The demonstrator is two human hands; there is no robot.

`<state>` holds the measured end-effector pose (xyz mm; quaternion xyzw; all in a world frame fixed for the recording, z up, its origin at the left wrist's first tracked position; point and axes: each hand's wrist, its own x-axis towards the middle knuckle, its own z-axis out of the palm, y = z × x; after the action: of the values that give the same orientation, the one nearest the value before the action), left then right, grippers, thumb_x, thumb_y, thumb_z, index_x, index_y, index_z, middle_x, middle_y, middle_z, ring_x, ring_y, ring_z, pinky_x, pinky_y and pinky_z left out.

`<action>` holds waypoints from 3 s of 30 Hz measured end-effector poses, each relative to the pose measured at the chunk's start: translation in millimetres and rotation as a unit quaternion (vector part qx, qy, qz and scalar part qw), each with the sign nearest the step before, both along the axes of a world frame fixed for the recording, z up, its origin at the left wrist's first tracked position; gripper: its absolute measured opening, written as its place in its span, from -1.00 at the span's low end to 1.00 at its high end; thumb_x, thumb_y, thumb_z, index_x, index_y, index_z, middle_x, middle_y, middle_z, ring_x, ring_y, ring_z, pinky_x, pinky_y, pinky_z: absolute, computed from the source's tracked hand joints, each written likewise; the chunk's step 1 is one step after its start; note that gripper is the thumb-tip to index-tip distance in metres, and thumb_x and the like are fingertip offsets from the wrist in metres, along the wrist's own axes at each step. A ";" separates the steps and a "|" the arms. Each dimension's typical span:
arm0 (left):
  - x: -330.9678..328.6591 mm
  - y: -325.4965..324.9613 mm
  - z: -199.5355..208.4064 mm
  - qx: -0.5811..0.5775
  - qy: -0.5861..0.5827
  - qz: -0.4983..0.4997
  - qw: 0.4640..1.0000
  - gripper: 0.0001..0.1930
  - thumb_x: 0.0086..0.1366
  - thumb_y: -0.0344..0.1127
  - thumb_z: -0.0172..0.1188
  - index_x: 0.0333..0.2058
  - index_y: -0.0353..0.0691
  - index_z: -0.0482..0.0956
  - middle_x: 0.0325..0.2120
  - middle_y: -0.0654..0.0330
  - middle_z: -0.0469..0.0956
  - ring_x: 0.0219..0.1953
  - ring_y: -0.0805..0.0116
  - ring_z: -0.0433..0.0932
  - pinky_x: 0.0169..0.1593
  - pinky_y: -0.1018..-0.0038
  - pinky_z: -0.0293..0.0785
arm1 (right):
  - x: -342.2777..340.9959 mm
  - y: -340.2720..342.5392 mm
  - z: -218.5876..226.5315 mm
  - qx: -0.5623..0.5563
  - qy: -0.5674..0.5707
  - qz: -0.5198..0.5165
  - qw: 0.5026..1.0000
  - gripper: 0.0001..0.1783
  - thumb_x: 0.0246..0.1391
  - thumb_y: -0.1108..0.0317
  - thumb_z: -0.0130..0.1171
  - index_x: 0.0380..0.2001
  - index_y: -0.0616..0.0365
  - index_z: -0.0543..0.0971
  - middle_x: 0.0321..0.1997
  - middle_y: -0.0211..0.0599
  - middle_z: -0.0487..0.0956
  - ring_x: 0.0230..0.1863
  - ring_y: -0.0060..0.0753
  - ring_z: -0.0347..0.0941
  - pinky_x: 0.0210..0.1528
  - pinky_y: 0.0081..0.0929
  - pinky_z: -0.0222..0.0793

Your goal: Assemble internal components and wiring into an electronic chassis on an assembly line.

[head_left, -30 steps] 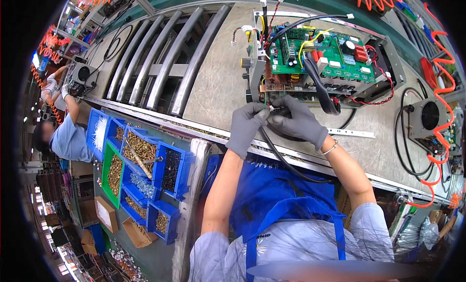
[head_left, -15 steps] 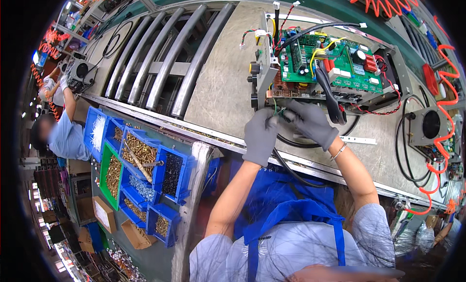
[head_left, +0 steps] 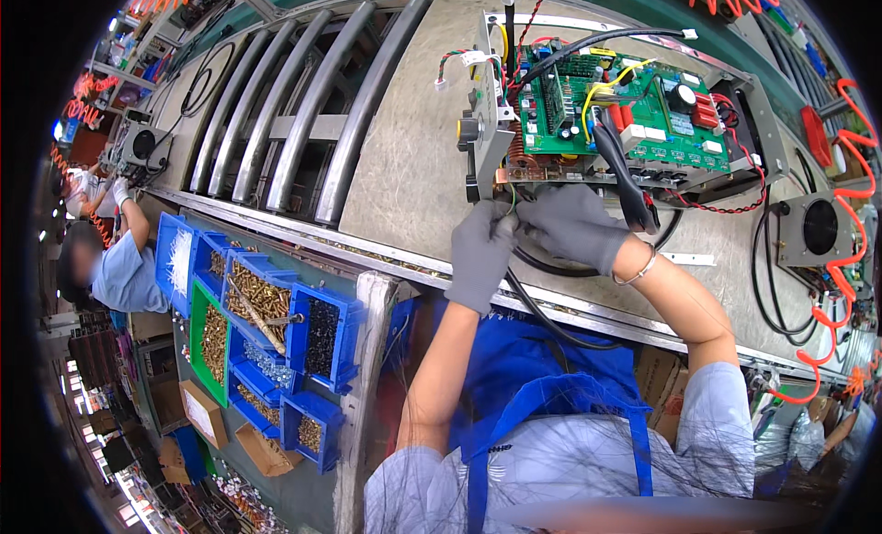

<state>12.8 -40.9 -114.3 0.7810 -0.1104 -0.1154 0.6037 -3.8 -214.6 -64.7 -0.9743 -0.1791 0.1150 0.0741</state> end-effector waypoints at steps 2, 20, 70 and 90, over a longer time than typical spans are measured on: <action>3.9 6.8 -3.6 -0.068 0.055 -0.010 0.996 -0.86 0.32 -0.40 0.13 -0.23 -0.36 0.54 -0.52 0.14 0.59 -0.52 0.46 0.58 -0.42 0.55 0.48 | -1.5 -4.6 -1.9 0.132 -0.005 -0.065 0.989 -0.70 0.03 0.18 0.18 -0.17 0.01 0.58 -0.41 -0.19 0.58 -0.40 -0.14 0.55 -0.40 -0.21 0.42; -7.4 9.4 17.6 -0.012 -0.073 0.023 0.997 -0.79 0.28 -0.41 0.21 -0.15 -0.38 0.62 -0.34 0.16 0.60 -0.49 0.58 0.48 -0.41 0.67 0.41 | -22.4 30.1 -18.0 0.732 0.060 -0.410 0.540 -0.76 0.26 0.21 0.13 -0.33 0.19 0.51 -0.53 -0.49 0.50 -0.61 -0.77 0.32 -0.56 -0.79 0.23; 12.6 15.9 -13.2 -0.365 0.461 -0.084 0.805 -0.70 0.40 -0.18 0.13 -0.05 -0.27 0.47 -0.23 0.14 0.57 -0.41 0.67 0.40 -0.48 0.82 0.32 | -4.1 21.9 -27.9 0.637 0.084 -0.369 0.671 -0.65 0.15 0.25 0.25 -0.13 0.32 0.57 -0.41 -0.37 0.59 -0.46 -0.65 0.39 -0.41 -0.55 0.37; 20.6 19.4 -17.1 -0.290 0.447 -0.118 0.838 -0.63 0.28 -0.05 0.29 -0.18 -0.27 0.52 -0.57 0.37 0.45 -0.63 0.70 0.31 -0.67 0.76 0.10 | -8.7 21.4 -5.9 0.678 0.109 -0.384 0.618 -0.61 0.13 0.18 0.29 -0.16 0.31 0.55 -0.52 -0.45 0.53 -0.59 -0.72 0.37 -0.58 -0.62 0.30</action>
<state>33.3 -21.5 -131.4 0.4151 0.0512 -0.4852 0.7679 -12.5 -193.2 -70.6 -0.6077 0.1937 0.0275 0.7697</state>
